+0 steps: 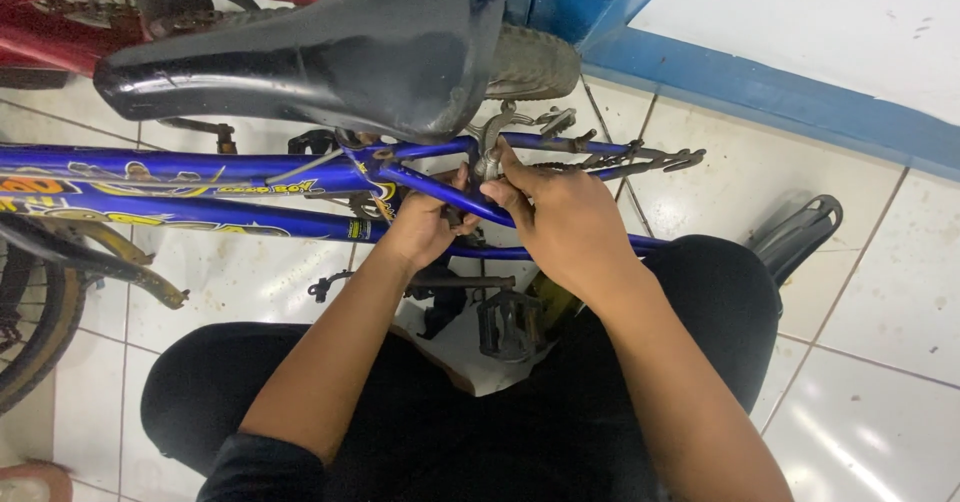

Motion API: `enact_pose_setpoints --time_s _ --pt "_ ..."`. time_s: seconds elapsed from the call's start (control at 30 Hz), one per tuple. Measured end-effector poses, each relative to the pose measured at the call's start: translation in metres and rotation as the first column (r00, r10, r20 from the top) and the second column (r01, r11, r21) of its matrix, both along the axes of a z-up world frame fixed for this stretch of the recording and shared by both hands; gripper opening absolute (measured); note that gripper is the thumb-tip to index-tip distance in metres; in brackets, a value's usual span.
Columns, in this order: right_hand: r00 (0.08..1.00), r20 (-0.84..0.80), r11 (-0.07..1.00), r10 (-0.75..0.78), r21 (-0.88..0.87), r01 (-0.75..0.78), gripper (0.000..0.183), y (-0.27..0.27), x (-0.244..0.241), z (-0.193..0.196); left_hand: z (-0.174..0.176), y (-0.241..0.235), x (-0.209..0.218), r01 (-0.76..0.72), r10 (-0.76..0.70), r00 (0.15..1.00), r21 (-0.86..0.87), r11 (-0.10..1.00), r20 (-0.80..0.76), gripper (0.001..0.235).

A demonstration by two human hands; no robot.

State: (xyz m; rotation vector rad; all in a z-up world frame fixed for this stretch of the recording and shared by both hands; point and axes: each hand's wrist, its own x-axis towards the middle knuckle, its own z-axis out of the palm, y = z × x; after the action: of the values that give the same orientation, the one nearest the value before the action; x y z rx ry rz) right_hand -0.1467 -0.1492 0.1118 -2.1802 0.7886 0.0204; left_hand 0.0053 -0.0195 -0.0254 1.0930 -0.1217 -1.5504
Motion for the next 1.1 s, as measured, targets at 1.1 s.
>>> enact_pose_setpoints --time_s 1.1 --pt "1.000 -0.014 1.000 0.011 -0.007 -0.011 0.045 0.003 -0.003 -0.005 -0.029 0.002 0.000 -0.098 0.102 0.980 -0.030 0.995 0.172 0.031"
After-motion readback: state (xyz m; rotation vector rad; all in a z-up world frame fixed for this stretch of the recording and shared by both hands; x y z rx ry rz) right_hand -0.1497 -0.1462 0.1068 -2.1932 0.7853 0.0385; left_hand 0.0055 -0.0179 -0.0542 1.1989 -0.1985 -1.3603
